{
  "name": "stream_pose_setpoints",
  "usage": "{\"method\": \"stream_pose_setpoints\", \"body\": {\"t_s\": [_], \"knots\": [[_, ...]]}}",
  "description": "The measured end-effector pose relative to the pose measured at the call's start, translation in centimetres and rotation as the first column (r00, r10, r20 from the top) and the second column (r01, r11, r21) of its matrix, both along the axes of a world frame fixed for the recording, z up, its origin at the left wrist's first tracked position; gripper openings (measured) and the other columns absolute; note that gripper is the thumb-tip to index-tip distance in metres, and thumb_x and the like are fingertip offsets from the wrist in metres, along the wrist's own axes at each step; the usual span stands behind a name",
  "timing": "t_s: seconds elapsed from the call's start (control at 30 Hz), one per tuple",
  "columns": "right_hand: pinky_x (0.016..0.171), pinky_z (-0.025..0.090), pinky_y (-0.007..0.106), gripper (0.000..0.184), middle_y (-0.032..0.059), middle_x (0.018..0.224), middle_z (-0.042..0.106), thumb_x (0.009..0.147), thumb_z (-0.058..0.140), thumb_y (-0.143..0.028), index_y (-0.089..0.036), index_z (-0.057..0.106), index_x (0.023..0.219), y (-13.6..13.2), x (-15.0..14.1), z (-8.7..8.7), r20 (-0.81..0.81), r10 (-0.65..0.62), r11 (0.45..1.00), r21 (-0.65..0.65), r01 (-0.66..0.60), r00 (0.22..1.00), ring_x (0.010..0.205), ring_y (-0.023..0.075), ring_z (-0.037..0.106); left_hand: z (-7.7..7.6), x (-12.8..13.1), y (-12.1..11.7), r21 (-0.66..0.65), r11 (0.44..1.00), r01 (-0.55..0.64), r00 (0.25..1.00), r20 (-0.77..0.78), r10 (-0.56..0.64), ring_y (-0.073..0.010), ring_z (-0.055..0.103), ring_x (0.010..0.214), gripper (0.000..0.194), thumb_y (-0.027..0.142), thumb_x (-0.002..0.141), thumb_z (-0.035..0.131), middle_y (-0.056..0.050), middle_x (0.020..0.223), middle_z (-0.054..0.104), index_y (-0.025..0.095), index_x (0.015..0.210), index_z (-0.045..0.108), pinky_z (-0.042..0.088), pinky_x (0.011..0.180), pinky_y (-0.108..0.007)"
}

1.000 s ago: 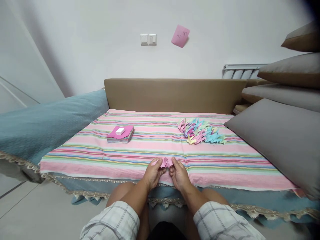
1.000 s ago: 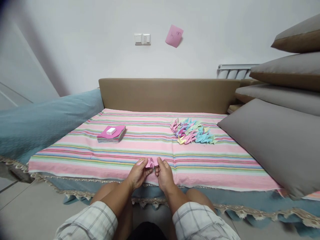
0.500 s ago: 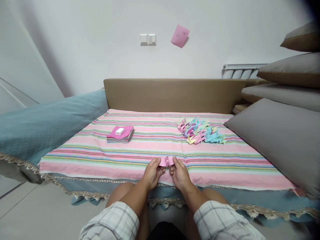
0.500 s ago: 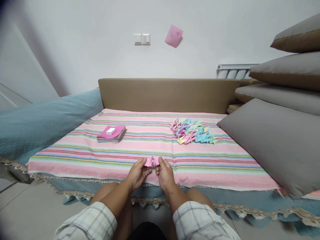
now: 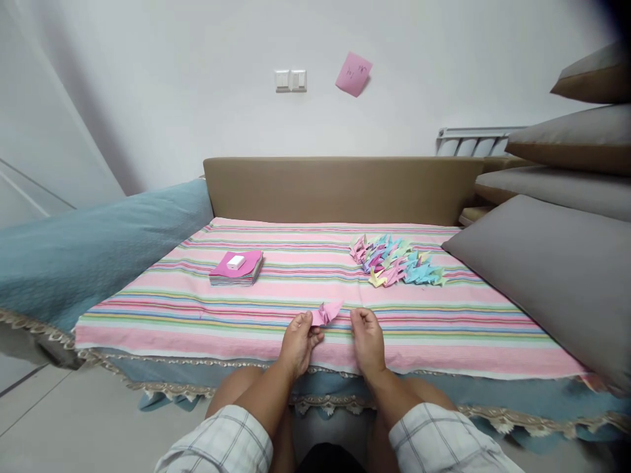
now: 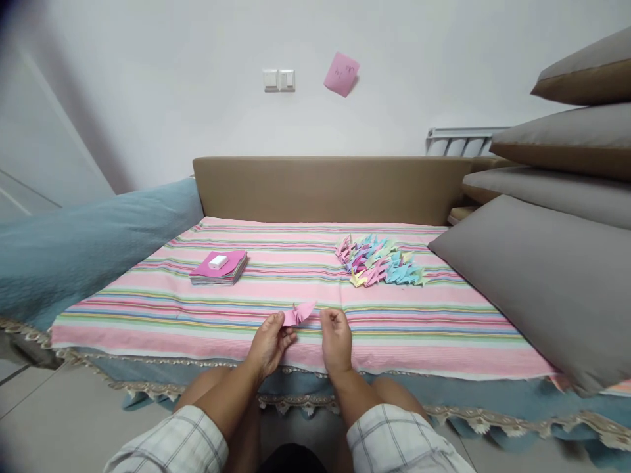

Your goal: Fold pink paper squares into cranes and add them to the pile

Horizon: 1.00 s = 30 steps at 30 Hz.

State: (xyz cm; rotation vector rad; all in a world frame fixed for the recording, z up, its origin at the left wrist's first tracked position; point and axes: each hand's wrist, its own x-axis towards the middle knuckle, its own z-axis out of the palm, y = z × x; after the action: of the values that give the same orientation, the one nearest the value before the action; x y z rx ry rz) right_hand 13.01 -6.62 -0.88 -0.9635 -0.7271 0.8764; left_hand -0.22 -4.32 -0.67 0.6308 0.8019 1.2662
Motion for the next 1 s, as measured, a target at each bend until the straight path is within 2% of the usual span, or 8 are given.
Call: {"method": "stream_pose_setpoints", "body": {"t_s": [0.2, 0.3, 0.4, 0.5, 0.7, 0.87, 0.93, 1.0], "knots": [[0.055, 0.039, 0.022, 0.025, -0.0034, 0.064, 0.055, 0.064, 0.073, -0.032, -0.021, 0.064, 0.085, -0.2, -0.7, 0.1, 0.301, 0.004, 0.999, 0.037, -0.016, 0.953, 0.055, 0.0099, 0.046, 0.1, 0.3, -0.2, 0.044, 0.998, 0.034, 0.993, -0.116, -0.029, -0.0045, 0.05, 0.054, 0.042, 0.045, 0.056, 0.078, 0.006, 0.06, 0.048, 0.015, 0.068, 0.051, 0.049, 0.052, -0.015], [0.056, 0.039, 0.023, 0.01, -0.0017, 0.064, 0.058, 0.071, 0.066, -0.03, -0.022, 0.069, 0.075, 0.2, -0.8, 0.1, 0.417, -0.002, 0.999, 0.04, -0.016, 0.909, 0.055, 0.0102, 0.046, -0.3, 0.3, -0.1, 0.066, 0.993, 0.099, 0.978, -0.188, -0.085, -0.0066, 0.051, 0.059, 0.04, 0.046, 0.058, 0.077, 0.005, 0.064, 0.049, 0.016, 0.069, 0.053, 0.05, 0.057, -0.019], [0.059, 0.041, 0.024, 0.011, 0.0004, 0.069, 0.064, 0.073, 0.063, -0.03, -0.022, 0.07, 0.075, 0.7, -0.3, 0.7, 0.428, 0.011, 0.999, 0.023, -0.024, 0.904, 0.06, 0.0125, 0.051, -0.4, 0.0, 0.1, 0.081, 0.986, 0.149, 0.96, -0.251, -0.125, -0.0104, 0.053, 0.063, 0.04, 0.053, 0.064, 0.07, 0.004, 0.066, 0.051, 0.018, 0.075, 0.055, 0.05, 0.063, -0.024], [0.06, 0.043, 0.025, 0.014, 0.0013, 0.07, 0.066, 0.073, 0.064, -0.032, -0.021, 0.071, 0.078, 1.4, 1.7, 2.0, 0.377, 0.006, 1.0, -0.015, -0.001, 0.926, 0.061, 0.0134, 0.053, 0.0, -0.8, 0.1, 0.267, 0.939, 0.217, 0.88, -0.47, -0.07, -0.0124, 0.05, 0.063, 0.037, 0.055, 0.075, 0.058, 0.002, 0.065, 0.051, 0.019, 0.075, 0.058, 0.046, 0.063, -0.024], [0.056, 0.043, 0.025, 0.03, 0.0017, 0.066, 0.064, 0.069, 0.065, -0.043, -0.017, 0.069, 0.084, 4.4, 10.9, 6.5, 0.413, -0.068, 0.994, -0.055, 0.099, 0.908, 0.058, 0.0135, 0.053, 0.3, -3.3, 0.7, 0.5, 0.767, 0.402, 0.525, -0.812, 0.254, -0.0162, 0.054, 0.071, 0.026, 0.043, 0.083, 0.05, -0.001, 0.072, 0.058, 0.02, 0.072, 0.057, 0.044, 0.066, -0.025], [0.056, 0.043, 0.024, 0.033, 0.0018, 0.068, 0.064, 0.07, 0.06, -0.046, -0.015, 0.067, 0.083, 8.9, 21.7, 10.0, 0.64, -0.213, 0.947, -0.052, 0.318, 0.739, 0.058, 0.0133, 0.055, -0.8, -5.4, 2.7, 0.581, 0.637, 0.507, 0.321, -0.813, 0.486, -0.0175, 0.059, 0.084, 0.018, 0.037, 0.083, 0.051, -0.002, 0.084, 0.064, 0.022, 0.079, 0.06, 0.047, 0.077, -0.026], [0.058, 0.043, 0.023, 0.032, 0.0019, 0.073, 0.066, 0.073, 0.057, -0.044, -0.016, 0.066, 0.086, 10.8, 25.9, 10.9, 0.747, -0.238, 0.9, -0.071, 0.43, 0.621, 0.061, 0.013, 0.058, -1.0, -5.8, 3.5, 0.585, 0.611, 0.533, 0.259, -0.8, 0.541, -0.0171, 0.06, 0.084, 0.017, 0.037, 0.083, 0.052, -0.002, 0.085, 0.065, 0.023, 0.08, 0.06, 0.049, 0.076, -0.025], [0.058, 0.043, 0.023, 0.029, 0.0027, 0.076, 0.067, 0.075, 0.055, -0.04, -0.016, 0.065, 0.087, 12.4, 29.5, 11.4, 0.775, -0.255, 0.857, -0.095, 0.507, 0.578, 0.061, 0.013, 0.059, -1.0, -5.9, 4.1, 0.57, 0.597, 0.565, 0.213, -0.799, 0.562, -0.0161, 0.061, 0.081, 0.017, 0.038, 0.083, 0.052, -0.001, 0.083, 0.066, 0.023, 0.08, 0.06, 0.05, 0.072, -0.023]]}}
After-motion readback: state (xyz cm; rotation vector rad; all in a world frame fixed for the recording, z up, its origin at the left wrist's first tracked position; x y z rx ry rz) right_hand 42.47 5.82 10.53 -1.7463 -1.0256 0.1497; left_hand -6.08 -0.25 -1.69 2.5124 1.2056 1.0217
